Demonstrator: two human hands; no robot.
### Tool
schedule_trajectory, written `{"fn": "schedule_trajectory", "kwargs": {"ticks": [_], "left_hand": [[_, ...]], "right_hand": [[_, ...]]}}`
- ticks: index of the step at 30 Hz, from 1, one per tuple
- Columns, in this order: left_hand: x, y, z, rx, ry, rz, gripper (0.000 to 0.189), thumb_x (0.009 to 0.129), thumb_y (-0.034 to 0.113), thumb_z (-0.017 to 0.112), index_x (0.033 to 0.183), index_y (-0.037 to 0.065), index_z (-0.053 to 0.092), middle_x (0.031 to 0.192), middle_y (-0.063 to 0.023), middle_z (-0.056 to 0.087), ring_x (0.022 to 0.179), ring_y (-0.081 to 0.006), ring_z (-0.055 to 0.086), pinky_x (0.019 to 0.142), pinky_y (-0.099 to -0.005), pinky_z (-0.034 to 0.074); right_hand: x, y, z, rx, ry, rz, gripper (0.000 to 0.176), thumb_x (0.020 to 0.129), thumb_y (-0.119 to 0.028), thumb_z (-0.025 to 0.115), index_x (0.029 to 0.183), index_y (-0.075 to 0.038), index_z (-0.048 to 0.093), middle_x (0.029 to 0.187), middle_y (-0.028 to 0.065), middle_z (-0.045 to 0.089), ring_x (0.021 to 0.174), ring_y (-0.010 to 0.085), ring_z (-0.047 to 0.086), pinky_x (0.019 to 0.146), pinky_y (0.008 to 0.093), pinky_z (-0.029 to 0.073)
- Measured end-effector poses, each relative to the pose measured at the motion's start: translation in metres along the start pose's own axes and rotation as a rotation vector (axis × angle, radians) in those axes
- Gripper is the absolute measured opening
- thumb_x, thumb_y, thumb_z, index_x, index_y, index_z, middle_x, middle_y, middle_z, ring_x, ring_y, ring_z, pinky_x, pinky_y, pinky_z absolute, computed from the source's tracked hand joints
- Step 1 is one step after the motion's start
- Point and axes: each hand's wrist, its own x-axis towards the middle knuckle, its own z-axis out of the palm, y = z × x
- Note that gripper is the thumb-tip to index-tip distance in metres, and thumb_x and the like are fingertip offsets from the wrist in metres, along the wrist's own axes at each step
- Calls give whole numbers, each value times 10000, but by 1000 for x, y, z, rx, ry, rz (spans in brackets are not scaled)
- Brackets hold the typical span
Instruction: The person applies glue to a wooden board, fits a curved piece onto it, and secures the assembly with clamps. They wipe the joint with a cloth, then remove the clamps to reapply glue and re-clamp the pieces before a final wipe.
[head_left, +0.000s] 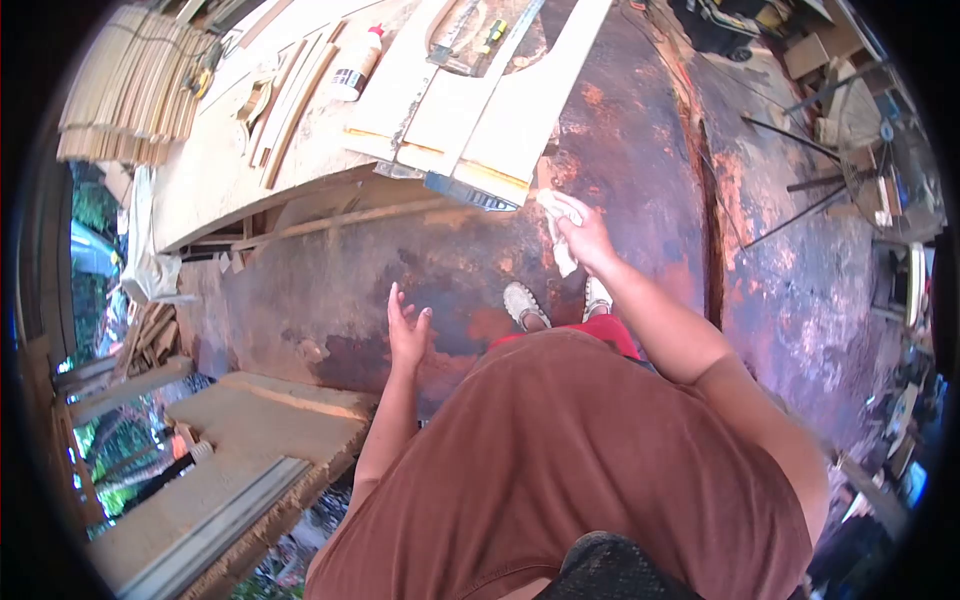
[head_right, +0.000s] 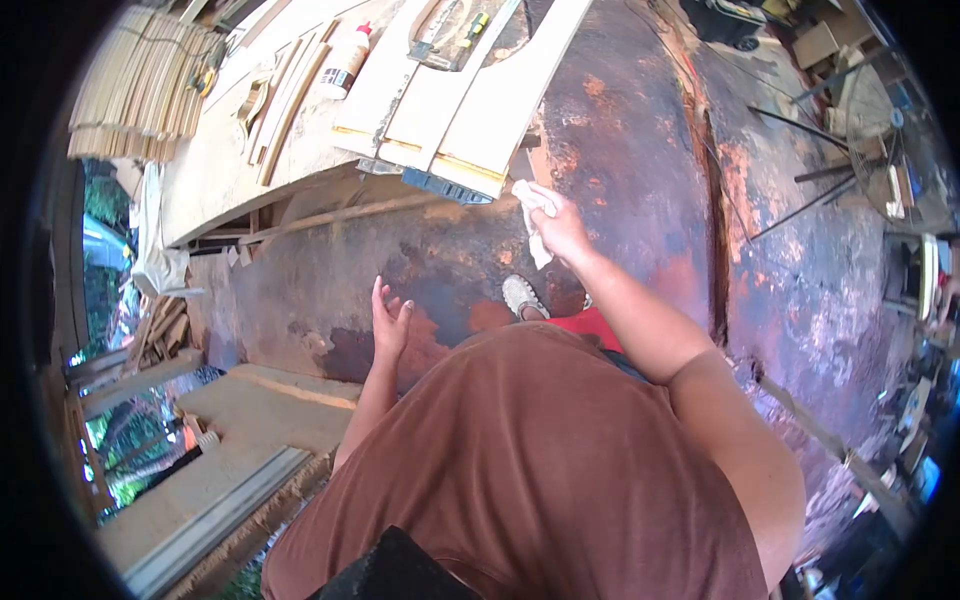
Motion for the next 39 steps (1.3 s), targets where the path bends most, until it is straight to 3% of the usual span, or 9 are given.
{"fn": "schedule_trajectory", "kwargs": {"ticks": [4,11,17,26,28,32,35,37,39], "left_hand": [[34,-4,-20,-11,-76,23,830,820,44,686,1502,123,219,1413,-199,390,1127,-285,543,905,-387,506],[58,-20,-39,17,-141,48,820,816,58,699,1493,125,242,1417,-195,384,1142,-284,539,931,-385,490],[56,-36,-40,11,-178,65,805,816,68,702,1485,115,257,1415,-201,388,1155,-298,536,970,-399,464],[48,-74,-55,60,-163,37,790,812,92,709,1474,105,278,1381,-197,413,1126,-298,544,958,-396,468],[49,-76,-54,68,-165,43,788,813,97,710,1474,104,281,1375,-196,416,1118,-296,547,953,-396,470],[58,-72,-49,50,-169,44,785,817,113,711,1474,105,281,1401,-199,400,1150,-305,541,961,-401,469],[60,-59,-47,60,-183,39,785,821,124,713,1475,110,281,1415,-199,392,1172,-315,535,971,-400,465],[61,-55,-43,79,-203,20,784,822,129,714,1476,113,281,1421,-198,390,1182,-319,531,977,-400,463],[62,-56,-40,113,-229,18,781,828,145,715,1476,119,281,1416,-193,397,1179,-321,535,985,-398,460]], "right_hand": [[17,13,14,-149,99,-229,423,837,-54,550,1257,-65,600,998,107,697,820,109,622,747,276,503],[22,2,28,-201,125,-267,377,835,-125,672,1193,-17,627,1009,94,698,857,121,629,773,278,498],[33,10,38,142,254,-61,258,831,-97,698,1080,-35,670,940,46,682,837,97,614,742,264,500],[34,-21,23,-599,228,-242,209,794,-160,691,972,-52,703,758,75,681,687,125,620,658,300,499],[40,-32,13,-644,-3,-205,247,785,-213,681,989,-75,703,773,160,679,721,262,668,716,365,519],[53,-31,13,-676,3,-145,239,786,-208,681,980,-69,701,806,158,685,755,256,670,735,365,515],[56,-24,8,-698,21,-243,189,808,-175,676,947,-47,685,784,86,677,685,146,623,659,323,504],[59,-37,-2,-640,-205,-252,171,830,-155,656,963,-50,680,830,58,680,715,132,617,669,309,503],[51,-60,-7,-649,-237,-180,187,822,-167,664,967,-51,684,842,84,685,754,167,629,717,323,500]]}}
